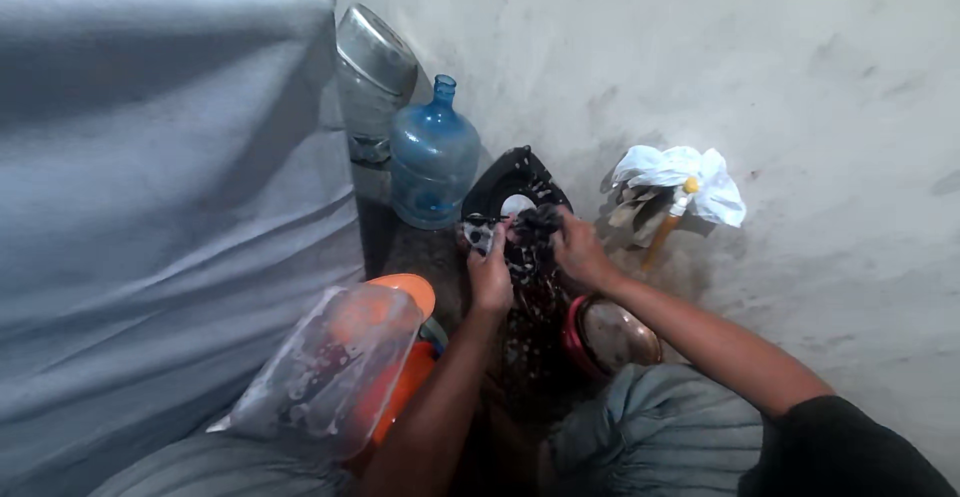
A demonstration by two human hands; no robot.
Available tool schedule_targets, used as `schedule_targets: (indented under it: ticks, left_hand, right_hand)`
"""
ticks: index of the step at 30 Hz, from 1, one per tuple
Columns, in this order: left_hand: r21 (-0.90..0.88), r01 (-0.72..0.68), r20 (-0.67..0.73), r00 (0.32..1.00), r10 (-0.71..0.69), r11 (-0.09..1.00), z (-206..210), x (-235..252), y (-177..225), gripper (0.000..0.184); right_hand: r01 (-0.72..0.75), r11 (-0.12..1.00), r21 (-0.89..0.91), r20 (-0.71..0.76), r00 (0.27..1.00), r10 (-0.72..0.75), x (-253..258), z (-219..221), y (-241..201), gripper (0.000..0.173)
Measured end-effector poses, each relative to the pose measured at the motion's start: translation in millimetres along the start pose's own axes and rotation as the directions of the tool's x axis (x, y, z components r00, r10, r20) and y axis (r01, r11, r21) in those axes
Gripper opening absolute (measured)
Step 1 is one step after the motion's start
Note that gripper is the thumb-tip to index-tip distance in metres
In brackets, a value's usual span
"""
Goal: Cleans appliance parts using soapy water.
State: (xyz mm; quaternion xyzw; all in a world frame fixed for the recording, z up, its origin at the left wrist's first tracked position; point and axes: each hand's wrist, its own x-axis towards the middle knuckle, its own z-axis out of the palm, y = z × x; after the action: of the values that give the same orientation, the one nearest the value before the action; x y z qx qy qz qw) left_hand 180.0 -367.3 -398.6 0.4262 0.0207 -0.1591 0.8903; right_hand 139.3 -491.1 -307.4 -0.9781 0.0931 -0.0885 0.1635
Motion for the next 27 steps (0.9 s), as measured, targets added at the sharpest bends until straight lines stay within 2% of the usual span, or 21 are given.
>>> schedule_targets:
  ticks: [2, 5, 8, 10, 13, 18, 20, 22, 24, 27]
  left_hand:
    - [-0.031, 0.002, -0.022, 1.0, -0.003, 1.0, -0.7, -0.8, -1.8, 0.043]
    - [-0.117, -0.006, -0.067, 0.998, -0.002, 0.993, -0.1, 1.8, -11.2, 0.038]
    - [-0.188, -0.03, -0.11, 0.994, 0.009, 0.982, 3.3, 2.9, -16.8, 0.033]
    - [-0.24, -0.033, -0.138, 0.99, 0.0, 0.97, 6.9, 1.7, -15.7, 0.033]
    - [-0.197, -0.045, -0.22, 0.975, 0.001, 0.979, 7.9, -0.5, -9.3, 0.036]
    - [-0.173, -0.058, -0.264, 0.965, 0.011, 0.983, 1.5, -1.8, 3.7, 0.037]
    - [-0.157, -0.07, -0.266, 0.964, 0.026, 0.985, -0.4, -1.2, 1.8, 0.037]
    - [-0.185, -0.089, -0.257, 0.966, 0.04, 0.979, -0.3, -1.3, -0.6, 0.036]
    - [-0.214, -0.108, -0.25, 0.967, 0.052, 0.971, 3.5, -4.6, 2.0, 0.034]
    - [-0.198, -0.128, -0.244, 0.967, 0.078, 0.972, 8.8, -11.0, 7.8, 0.033]
  right_hand:
    - [-0.025, 0.998, 0.06, -0.162, 0.986, 0.034, 0.6, -6.9, 7.9, 0.035]
    - [-0.103, 0.995, 0.018, -0.206, 0.973, 0.104, 2.7, -12.2, 22.3, 0.042]
    - [0.017, 0.969, -0.247, -0.079, 0.996, -0.038, 4.0, -3.3, 38.7, 0.024]
    - [0.137, 0.932, -0.335, 0.047, 0.991, -0.129, 2.5, 6.3, 41.4, 0.02]
    - [0.197, 0.941, -0.276, 0.179, 0.972, -0.151, -5.3, 17.4, 29.7, 0.029]
    - [0.281, 0.959, -0.029, 0.341, 0.905, -0.254, -4.6, 15.7, 21.2, 0.036]
    - [0.374, 0.917, -0.138, 0.316, 0.894, -0.317, -3.0, 19.6, 29.5, 0.039]
    - [0.417, 0.823, -0.386, 0.236, 0.907, -0.349, -0.3, 18.8, 31.0, 0.041]
    - [0.345, 0.757, -0.555, 0.152, 0.937, -0.315, 5.7, 10.4, 27.4, 0.042]
    - [0.219, 0.765, -0.606, 0.014, 0.964, -0.265, 11.0, 8.2, 26.9, 0.044]
